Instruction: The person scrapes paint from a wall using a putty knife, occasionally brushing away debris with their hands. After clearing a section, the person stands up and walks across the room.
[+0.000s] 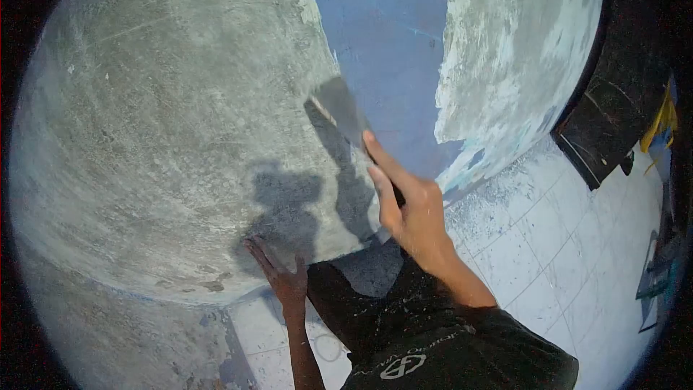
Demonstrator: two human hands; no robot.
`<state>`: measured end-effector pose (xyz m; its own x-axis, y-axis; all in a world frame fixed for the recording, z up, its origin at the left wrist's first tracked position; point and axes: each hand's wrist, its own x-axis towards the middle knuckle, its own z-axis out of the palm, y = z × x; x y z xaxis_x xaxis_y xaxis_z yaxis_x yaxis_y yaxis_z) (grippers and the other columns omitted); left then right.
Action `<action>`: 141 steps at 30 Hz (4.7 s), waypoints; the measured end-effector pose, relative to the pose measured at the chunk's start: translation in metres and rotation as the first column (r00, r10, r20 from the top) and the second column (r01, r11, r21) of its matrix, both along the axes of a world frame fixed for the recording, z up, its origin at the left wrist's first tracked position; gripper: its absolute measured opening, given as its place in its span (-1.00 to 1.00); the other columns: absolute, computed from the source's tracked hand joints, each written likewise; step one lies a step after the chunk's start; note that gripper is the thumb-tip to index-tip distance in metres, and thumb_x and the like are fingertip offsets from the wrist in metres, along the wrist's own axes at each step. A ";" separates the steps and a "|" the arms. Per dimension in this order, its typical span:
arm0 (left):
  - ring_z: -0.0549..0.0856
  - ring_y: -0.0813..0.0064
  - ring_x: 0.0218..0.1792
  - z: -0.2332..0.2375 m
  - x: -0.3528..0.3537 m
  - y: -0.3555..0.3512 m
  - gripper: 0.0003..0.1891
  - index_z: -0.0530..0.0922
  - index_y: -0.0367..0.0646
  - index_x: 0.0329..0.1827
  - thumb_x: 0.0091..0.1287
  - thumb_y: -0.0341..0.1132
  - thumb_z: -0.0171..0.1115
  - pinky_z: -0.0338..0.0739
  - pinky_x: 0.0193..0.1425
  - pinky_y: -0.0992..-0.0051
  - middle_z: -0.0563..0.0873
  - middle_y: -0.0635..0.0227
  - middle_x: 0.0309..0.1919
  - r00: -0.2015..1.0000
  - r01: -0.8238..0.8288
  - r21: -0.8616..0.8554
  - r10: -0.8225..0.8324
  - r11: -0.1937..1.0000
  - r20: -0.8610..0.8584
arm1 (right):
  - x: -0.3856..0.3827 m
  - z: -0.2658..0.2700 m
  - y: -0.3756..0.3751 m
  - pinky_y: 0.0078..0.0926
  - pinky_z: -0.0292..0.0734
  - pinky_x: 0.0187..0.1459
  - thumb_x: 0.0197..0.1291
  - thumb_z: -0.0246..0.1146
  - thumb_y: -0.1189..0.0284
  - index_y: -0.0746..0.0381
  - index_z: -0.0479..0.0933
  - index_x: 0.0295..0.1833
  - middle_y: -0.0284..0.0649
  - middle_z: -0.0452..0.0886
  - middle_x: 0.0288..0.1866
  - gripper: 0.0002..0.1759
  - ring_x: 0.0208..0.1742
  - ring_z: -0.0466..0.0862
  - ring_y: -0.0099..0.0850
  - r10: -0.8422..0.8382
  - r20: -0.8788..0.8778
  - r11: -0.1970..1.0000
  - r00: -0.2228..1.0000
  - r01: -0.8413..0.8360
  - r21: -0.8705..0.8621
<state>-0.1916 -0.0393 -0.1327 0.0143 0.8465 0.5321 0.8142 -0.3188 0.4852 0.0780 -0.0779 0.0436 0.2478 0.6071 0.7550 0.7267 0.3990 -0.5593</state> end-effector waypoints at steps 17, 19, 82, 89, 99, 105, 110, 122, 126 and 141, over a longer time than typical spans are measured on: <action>-0.13 -0.17 0.67 -0.006 -0.003 0.004 0.05 -0.14 -0.25 0.70 0.34 -0.15 0.40 0.04 0.66 -0.07 -0.15 -0.17 0.66 1.000 0.002 0.056 -0.001 0.998 -0.011 | -0.001 0.034 -0.006 -0.27 0.42 -0.51 0.38 0.28 0.46 0.02 0.46 0.49 -0.07 0.55 -0.59 -0.43 -0.63 0.55 -0.16 -0.070 0.040 0.997 0.997 0.072 -0.032; -0.14 -0.16 0.67 -0.014 -0.003 0.005 0.05 -0.14 -0.24 0.70 0.35 -0.15 0.40 0.05 0.66 -0.08 -0.17 -0.17 0.67 1.000 0.009 0.063 -0.010 0.998 0.011 | 0.000 0.020 -0.007 -0.27 0.42 -0.51 0.38 0.29 0.45 0.02 0.46 0.50 -0.09 0.54 -0.60 -0.43 -0.64 0.54 -0.18 -0.067 0.057 0.997 0.996 0.069 -0.039; -0.05 -0.18 0.66 -0.027 -0.018 -0.016 -0.02 -0.07 -0.19 0.70 0.37 -0.16 0.38 0.12 0.62 -0.11 -0.09 -0.12 0.67 0.989 0.120 -0.096 -0.111 0.988 0.102 | -0.004 0.072 0.016 -0.33 0.51 -0.44 0.38 0.29 0.47 0.00 0.49 0.48 0.03 0.65 -0.48 -0.45 -0.58 0.64 -0.19 -0.122 -0.008 0.992 0.993 0.121 -0.020; 0.03 -0.19 0.64 -0.036 -0.025 -0.025 -0.01 -0.08 -0.21 0.70 0.36 -0.18 0.38 0.20 0.60 -0.03 -0.11 -0.13 0.67 0.992 0.125 -0.154 -0.120 0.980 0.036 | 0.000 0.037 0.017 -0.40 0.52 -0.41 0.40 0.27 0.48 0.01 0.47 0.49 0.04 0.70 -0.39 -0.44 -0.57 0.62 -0.33 -0.036 -0.042 0.995 0.998 0.039 0.088; 0.10 -0.20 0.62 -0.023 -0.011 -0.014 0.07 -0.07 -0.28 0.68 0.20 -0.37 0.48 0.22 0.62 0.07 -0.10 -0.15 0.67 0.994 0.030 -0.144 -0.044 0.989 -0.096 | 0.041 -0.114 -0.043 -0.47 0.60 -0.03 0.45 0.22 0.44 0.17 0.42 0.50 0.08 0.71 0.15 -0.47 -0.05 0.75 -0.32 -0.030 -0.448 0.958 0.893 -0.101 -0.267; 0.08 -0.21 0.62 0.017 0.030 -0.028 -0.08 0.07 -0.28 0.66 0.29 -0.31 0.40 0.10 0.60 -0.17 0.08 -0.18 0.61 0.985 0.170 -0.002 -0.170 0.985 0.032 | 0.064 -0.246 -0.156 -0.31 0.46 0.31 0.48 0.20 0.30 0.22 0.48 0.42 0.09 0.66 0.24 -0.53 0.31 0.63 -0.18 -0.227 -0.541 0.690 0.810 -0.258 -0.676; 0.11 -0.11 0.63 0.164 0.133 0.033 -0.14 0.21 -0.25 0.61 0.35 -0.04 0.38 -0.13 0.65 -0.19 0.11 -0.25 0.60 0.952 0.198 0.349 -0.096 0.916 -0.290 | 0.068 -0.240 -0.139 -0.11 0.64 0.03 0.45 0.23 0.21 0.11 0.47 0.44 0.19 0.69 0.09 -0.49 0.05 0.72 0.14 -0.097 -0.368 0.757 0.925 -0.172 -0.631; 0.66 0.38 -0.08 0.149 0.153 0.006 -0.67 0.61 -0.24 0.10 0.48 -0.17 0.25 0.50 0.07 0.32 0.72 0.25 -0.08 0.826 0.423 0.356 -0.516 0.833 0.228 | 0.069 -0.134 -0.068 -0.12 0.67 -0.09 0.40 0.24 0.43 0.19 0.42 0.48 0.13 0.70 0.09 -0.45 0.01 0.76 0.08 0.188 -0.237 0.935 0.953 -0.248 -0.255; 0.52 0.69 -0.30 0.136 0.140 0.013 -0.53 0.67 -0.25 -0.01 0.60 0.02 0.03 0.44 -0.30 0.53 0.64 0.42 -0.28 0.649 0.437 0.058 -0.360 0.897 0.671 | 0.040 -0.060 -0.035 -0.21 0.68 -0.12 0.34 0.27 0.52 0.19 0.41 0.51 0.08 0.71 0.11 -0.39 -0.03 0.78 -0.01 0.347 -0.100 0.929 0.932 -0.357 -0.100; 0.41 0.66 -0.55 0.253 0.220 0.052 -0.44 0.75 -0.32 0.00 0.66 -0.03 -0.14 0.32 -0.46 0.47 0.54 0.45 -0.59 0.692 0.227 0.399 -0.435 0.889 0.576 | 0.033 0.032 0.024 -0.27 0.61 -0.33 0.26 0.27 0.62 0.13 0.39 0.55 0.06 0.69 -0.33 -0.29 -0.45 0.70 -0.11 0.235 -0.029 0.969 0.972 -0.231 0.088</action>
